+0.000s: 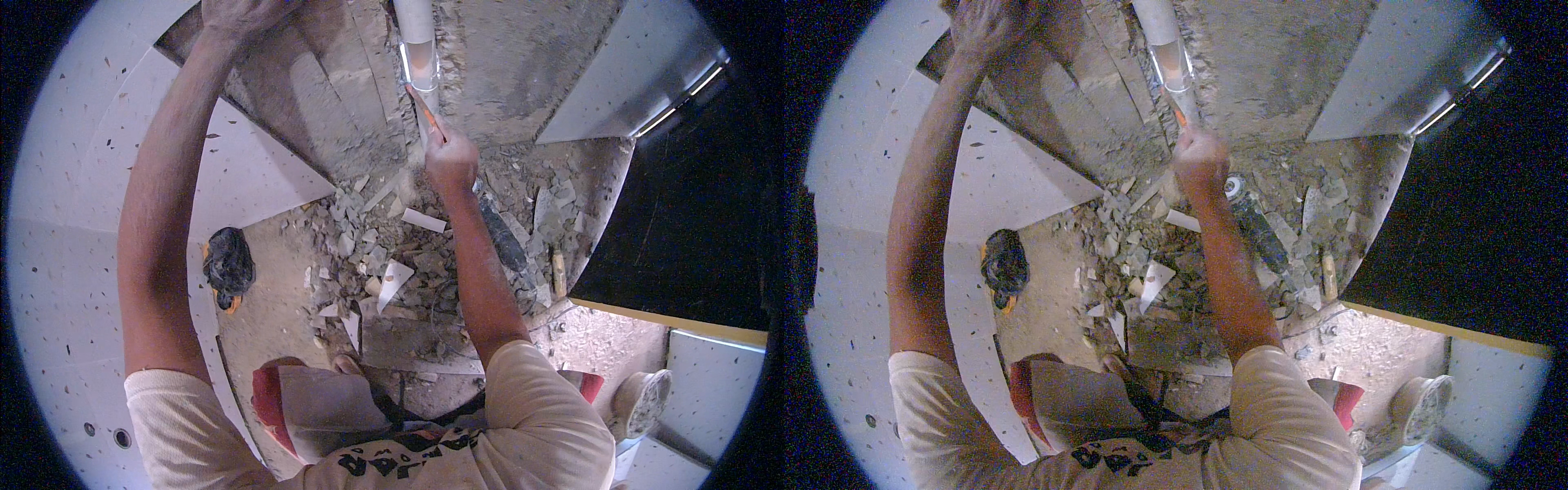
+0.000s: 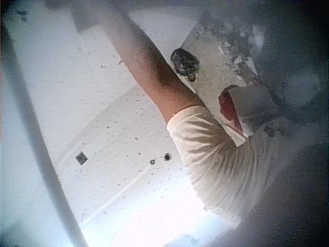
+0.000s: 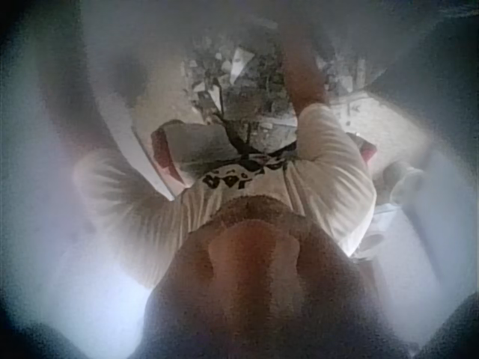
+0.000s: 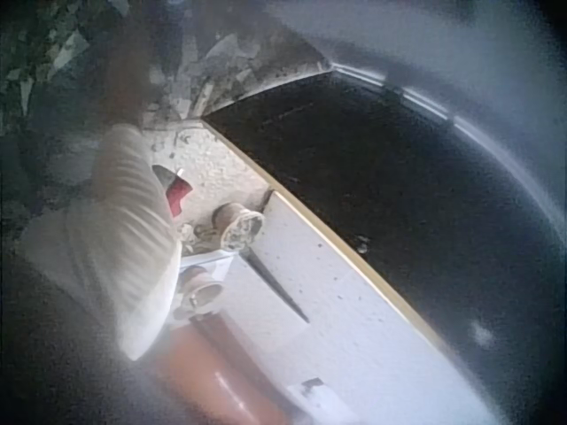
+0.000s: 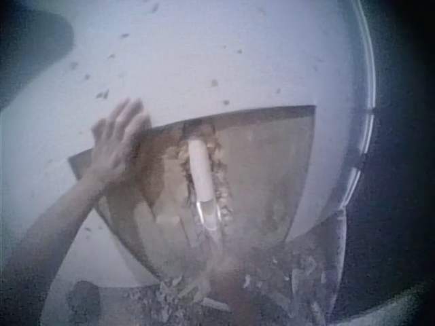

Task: The person uses an angle grinder to cut a white PVC pipe embedded in a concrete floor. They then use a chisel to remove debris and clear the area around the pipe.

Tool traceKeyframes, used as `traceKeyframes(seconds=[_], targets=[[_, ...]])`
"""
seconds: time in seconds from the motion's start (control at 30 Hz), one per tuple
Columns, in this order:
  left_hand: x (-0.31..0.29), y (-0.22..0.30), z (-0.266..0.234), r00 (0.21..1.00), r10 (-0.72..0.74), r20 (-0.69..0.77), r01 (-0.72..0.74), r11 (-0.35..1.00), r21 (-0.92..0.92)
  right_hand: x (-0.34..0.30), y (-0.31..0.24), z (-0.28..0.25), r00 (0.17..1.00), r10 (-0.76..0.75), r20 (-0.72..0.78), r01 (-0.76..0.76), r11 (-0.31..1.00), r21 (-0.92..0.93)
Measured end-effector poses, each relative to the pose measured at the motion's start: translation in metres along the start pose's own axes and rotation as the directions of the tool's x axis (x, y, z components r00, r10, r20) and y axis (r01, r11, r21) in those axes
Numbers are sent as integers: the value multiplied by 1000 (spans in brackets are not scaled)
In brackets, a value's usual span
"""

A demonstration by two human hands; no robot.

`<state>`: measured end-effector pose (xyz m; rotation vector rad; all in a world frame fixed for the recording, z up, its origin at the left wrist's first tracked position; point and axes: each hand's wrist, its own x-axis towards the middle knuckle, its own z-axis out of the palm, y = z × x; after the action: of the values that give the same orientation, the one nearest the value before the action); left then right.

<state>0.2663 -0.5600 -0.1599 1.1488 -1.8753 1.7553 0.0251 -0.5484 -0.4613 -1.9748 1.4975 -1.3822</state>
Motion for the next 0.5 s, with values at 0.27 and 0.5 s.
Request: traceKeyframes(seconds=[0.27, 0.5], targets=[[-2, 6, 2, 991, -38, 130, 24, 994, 108, -1, -6, -19, 996, 86, -14, -84, 993, 79], [3, -2, -5, 1000, 17, -15, -18, 1000, -25, 11, -7, -23, 981, 147, 125, -154, 987, 49]])
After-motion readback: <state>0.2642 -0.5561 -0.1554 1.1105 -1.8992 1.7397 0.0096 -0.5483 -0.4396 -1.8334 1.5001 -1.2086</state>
